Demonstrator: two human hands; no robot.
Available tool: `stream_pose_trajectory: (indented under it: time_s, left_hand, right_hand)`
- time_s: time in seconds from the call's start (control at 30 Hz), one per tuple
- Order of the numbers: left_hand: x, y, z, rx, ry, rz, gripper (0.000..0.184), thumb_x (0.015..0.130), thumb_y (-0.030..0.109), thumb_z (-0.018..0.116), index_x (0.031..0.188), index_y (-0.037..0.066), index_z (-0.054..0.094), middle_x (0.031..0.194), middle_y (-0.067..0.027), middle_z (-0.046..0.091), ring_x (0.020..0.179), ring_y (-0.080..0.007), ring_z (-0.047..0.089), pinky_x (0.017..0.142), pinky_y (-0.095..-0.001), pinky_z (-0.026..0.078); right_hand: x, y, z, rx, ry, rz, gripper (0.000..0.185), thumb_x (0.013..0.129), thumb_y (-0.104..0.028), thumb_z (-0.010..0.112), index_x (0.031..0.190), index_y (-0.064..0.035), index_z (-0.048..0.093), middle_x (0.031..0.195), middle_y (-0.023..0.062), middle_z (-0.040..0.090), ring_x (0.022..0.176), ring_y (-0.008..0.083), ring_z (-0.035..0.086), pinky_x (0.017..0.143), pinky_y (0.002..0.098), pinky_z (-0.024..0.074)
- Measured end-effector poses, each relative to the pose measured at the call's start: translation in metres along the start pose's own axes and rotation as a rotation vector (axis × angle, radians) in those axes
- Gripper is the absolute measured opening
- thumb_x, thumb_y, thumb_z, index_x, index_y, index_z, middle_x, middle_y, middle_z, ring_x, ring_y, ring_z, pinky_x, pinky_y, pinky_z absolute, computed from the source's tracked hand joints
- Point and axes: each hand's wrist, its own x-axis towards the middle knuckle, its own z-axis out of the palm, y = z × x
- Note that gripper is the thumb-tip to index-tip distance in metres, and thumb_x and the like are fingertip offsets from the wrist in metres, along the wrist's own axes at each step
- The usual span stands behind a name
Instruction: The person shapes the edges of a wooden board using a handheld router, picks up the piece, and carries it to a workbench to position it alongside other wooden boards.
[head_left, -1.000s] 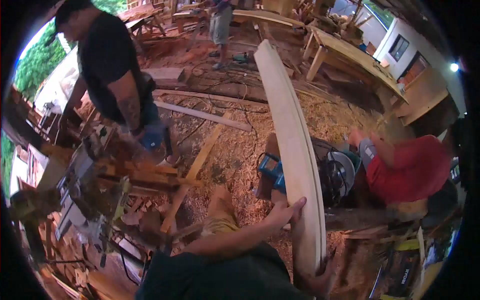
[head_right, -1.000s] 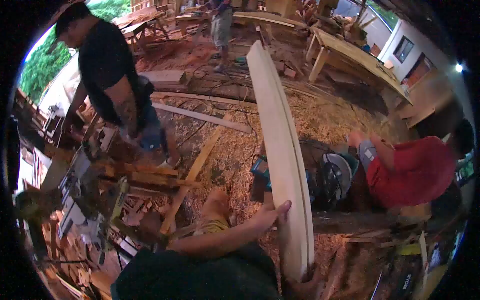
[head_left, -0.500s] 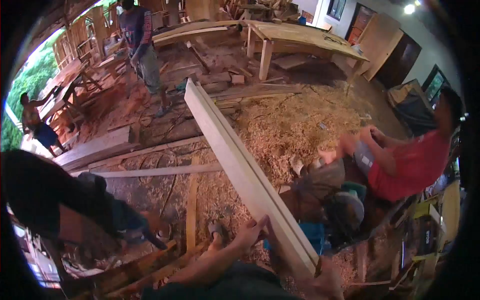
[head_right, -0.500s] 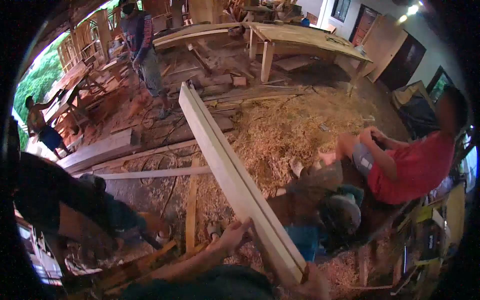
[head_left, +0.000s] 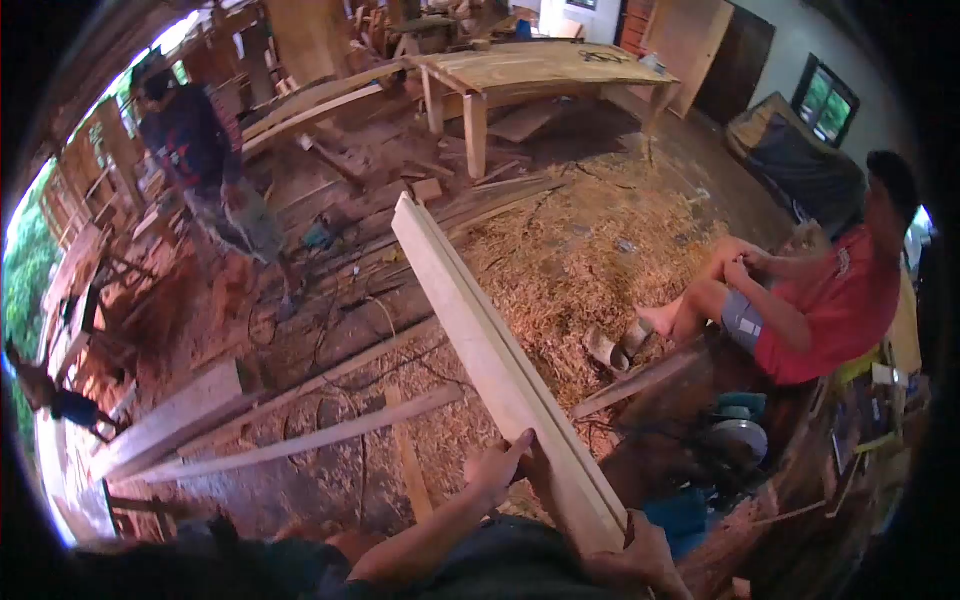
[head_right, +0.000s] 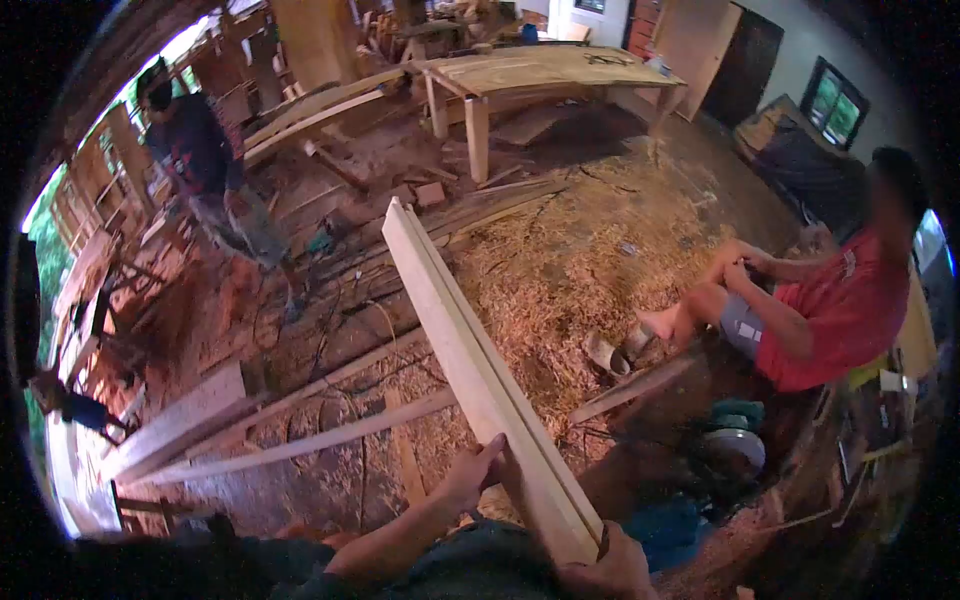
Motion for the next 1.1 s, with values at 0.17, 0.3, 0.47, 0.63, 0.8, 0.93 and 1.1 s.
stream_pose_trajectory:
  time_s: [0.17,0.3,0.47,0.63,0.8,0.93,1.1]
  left_hand:
    - [0.052,0.112,0.006,-0.36,0.018,-0.147,0.072,0.09,0.069,0.061,0.122,0.005,0.066,0.091,-0.0047,0.065,0.079,-0.0188,0.064,0.069,-0.0337,0.051]
    - [0.146,0.177,-0.015,-0.364,-0.265,-0.161,0.07,0.091,0.063,0.066,0.129,0.004,0.059,0.096,-0.004,0.064,0.08,-0.0169,0.064,0.068,-0.028,0.051]
    - [0.217,0.308,-0.033,-0.227,-0.393,-0.161,0.07,0.09,0.054,0.073,0.132,0.001,0.056,0.106,-0.0061,0.068,0.086,-0.0203,0.066,0.075,-0.0359,0.054]
    - [0.274,0.42,-0.027,-0.157,-0.391,-0.099,0.076,0.089,0.061,0.07,0.135,0.003,0.055,0.11,-0.0122,0.069,0.094,-0.0232,0.067,0.088,-0.0379,0.053]
    - [0.382,0.51,-0.029,-0.14,-0.421,-0.132,0.085,0.088,0.072,0.062,0.135,0.001,0.055,0.111,-0.016,0.069,0.097,-0.0254,0.067,0.091,-0.0393,0.051]
    - [0.525,0.581,-0.043,-0.104,-0.485,-0.288,0.09,0.087,0.072,0.063,0.14,0.0,0.049,0.118,-0.0169,0.067,0.101,-0.0278,0.066,0.092,-0.042,0.05]
    - [0.635,0.737,-0.041,-0.151,-0.309,-0.065,0.091,0.089,0.067,0.065,0.145,0.0,0.043,0.136,-0.0195,0.056,0.118,-0.0269,0.059,0.093,-0.0407,0.051]
  right_hand:
    - [0.074,-0.036,0.023,0.028,0.143,0.072,0.089,0.055,-0.049,0.092,0.123,0.0001,0.061,0.104,0.0198,0.073,0.098,0.029,0.073,0.086,0.04,0.056]
    - [0.173,-0.013,0.048,0.331,0.03,0.152,0.097,0.073,-0.052,0.086,0.149,-0.0097,0.044,0.131,0.0184,0.062,0.123,0.0363,0.057,0.102,0.0454,0.0462]
    - [0.255,-0.099,0.031,0.179,0.295,-0.093,0.097,0.073,-0.058,0.083,0.149,-0.0112,0.044,0.137,0.02,0.058,0.129,0.0366,0.053,0.102,0.0473,0.0455]
    - [0.349,-0.185,-0.01,0.148,0.362,0.035,0.093,0.07,-0.054,0.085,0.143,-0.0092,0.048,0.129,0.0198,0.061,0.121,0.0349,0.058,0.098,0.0455,0.0481]
    - [0.464,-0.251,-0.044,0.166,0.379,0.098,0.089,0.067,-0.05,0.087,0.137,-0.0073,0.053,0.121,0.0196,0.065,0.114,0.0332,0.063,0.094,0.0437,0.0507]
    - [0.59,-0.303,-0.072,0.167,0.421,0.128,0.085,0.064,-0.047,0.088,0.132,-0.0058,0.056,0.114,0.0194,0.068,0.108,0.0318,0.066,0.09,0.0422,0.0528]
    - [0.748,-0.374,-0.126,0.164,0.518,0.166,0.081,0.061,-0.043,0.09,0.126,-0.0038,0.06,0.106,0.0192,0.072,0.1,0.0301,0.071,0.086,0.0403,0.0554]
